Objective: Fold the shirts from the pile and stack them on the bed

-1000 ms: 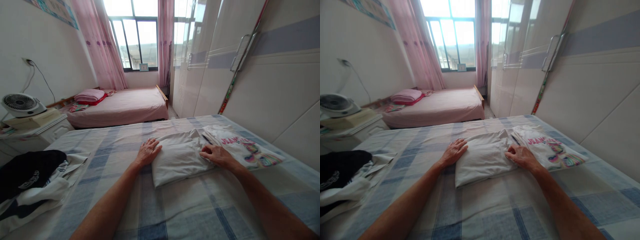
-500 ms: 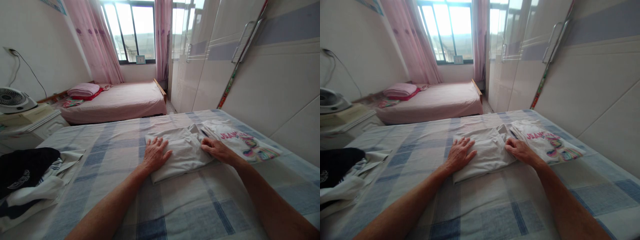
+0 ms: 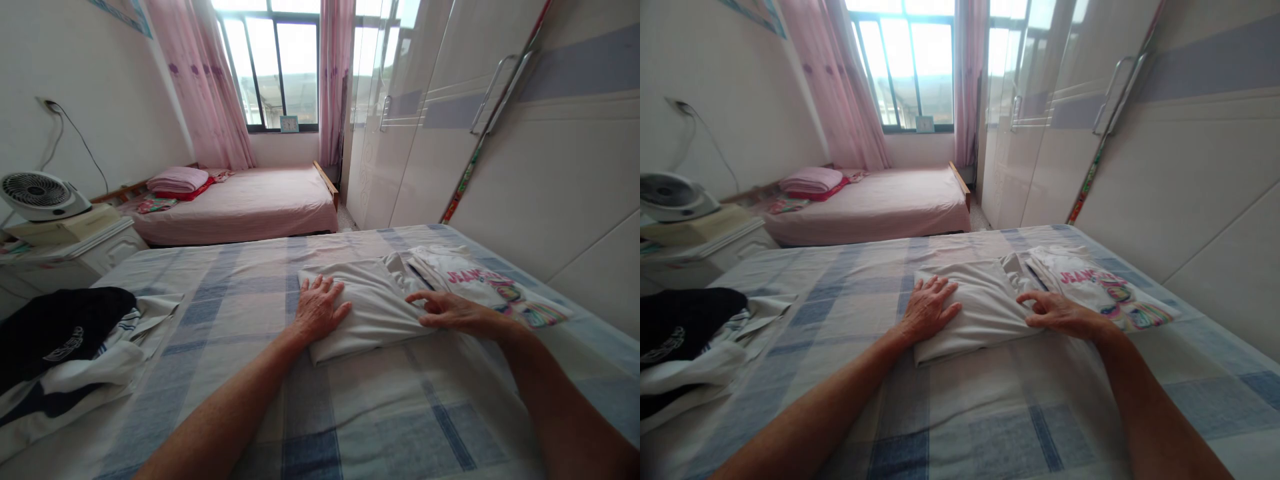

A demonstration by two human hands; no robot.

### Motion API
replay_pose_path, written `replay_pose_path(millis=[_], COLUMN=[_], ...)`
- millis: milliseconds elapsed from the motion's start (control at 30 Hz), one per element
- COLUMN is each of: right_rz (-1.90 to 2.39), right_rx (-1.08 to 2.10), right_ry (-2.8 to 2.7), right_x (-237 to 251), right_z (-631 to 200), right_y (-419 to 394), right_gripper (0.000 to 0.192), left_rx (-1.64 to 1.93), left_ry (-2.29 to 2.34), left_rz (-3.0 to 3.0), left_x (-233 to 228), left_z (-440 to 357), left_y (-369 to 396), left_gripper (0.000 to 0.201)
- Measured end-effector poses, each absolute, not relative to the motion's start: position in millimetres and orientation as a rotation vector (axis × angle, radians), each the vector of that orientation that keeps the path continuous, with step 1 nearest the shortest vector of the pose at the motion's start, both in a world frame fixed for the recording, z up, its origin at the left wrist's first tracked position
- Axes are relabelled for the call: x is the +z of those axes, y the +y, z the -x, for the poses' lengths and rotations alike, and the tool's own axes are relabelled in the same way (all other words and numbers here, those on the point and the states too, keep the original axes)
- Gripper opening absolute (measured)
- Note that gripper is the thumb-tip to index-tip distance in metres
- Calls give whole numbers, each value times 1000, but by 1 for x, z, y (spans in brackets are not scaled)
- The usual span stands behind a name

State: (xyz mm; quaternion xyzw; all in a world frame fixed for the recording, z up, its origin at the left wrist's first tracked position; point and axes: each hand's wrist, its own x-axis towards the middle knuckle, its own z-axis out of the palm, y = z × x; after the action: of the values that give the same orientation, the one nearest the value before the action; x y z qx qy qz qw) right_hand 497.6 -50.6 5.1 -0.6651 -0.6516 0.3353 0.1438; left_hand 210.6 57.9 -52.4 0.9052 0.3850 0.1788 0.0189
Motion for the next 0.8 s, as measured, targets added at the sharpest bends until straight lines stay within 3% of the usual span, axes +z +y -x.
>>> replay_pose_path(millis=[100, 333, 533, 800], right_rz=[2011, 2116, 2336, 2400], right_rx=[844, 179, 147, -44], right_ry=[-1878, -1678, -1383, -1343], right_x=[3, -1, -34, -32], right_z=[-498, -497, -505, -497], right_y=[-49, 4, 72, 82], right_gripper=[56, 43, 62, 51], left_rx=[573, 675, 496, 495], left_ry=[1183, 1327, 1328, 1355], left_rz=[-2786, -2642, -2597, -2613], left_x=[-48, -39, -55, -59], left_z=[-210, -199, -192, -193], left_y=[61, 87, 93, 95], left_gripper=[49, 43, 52, 59])
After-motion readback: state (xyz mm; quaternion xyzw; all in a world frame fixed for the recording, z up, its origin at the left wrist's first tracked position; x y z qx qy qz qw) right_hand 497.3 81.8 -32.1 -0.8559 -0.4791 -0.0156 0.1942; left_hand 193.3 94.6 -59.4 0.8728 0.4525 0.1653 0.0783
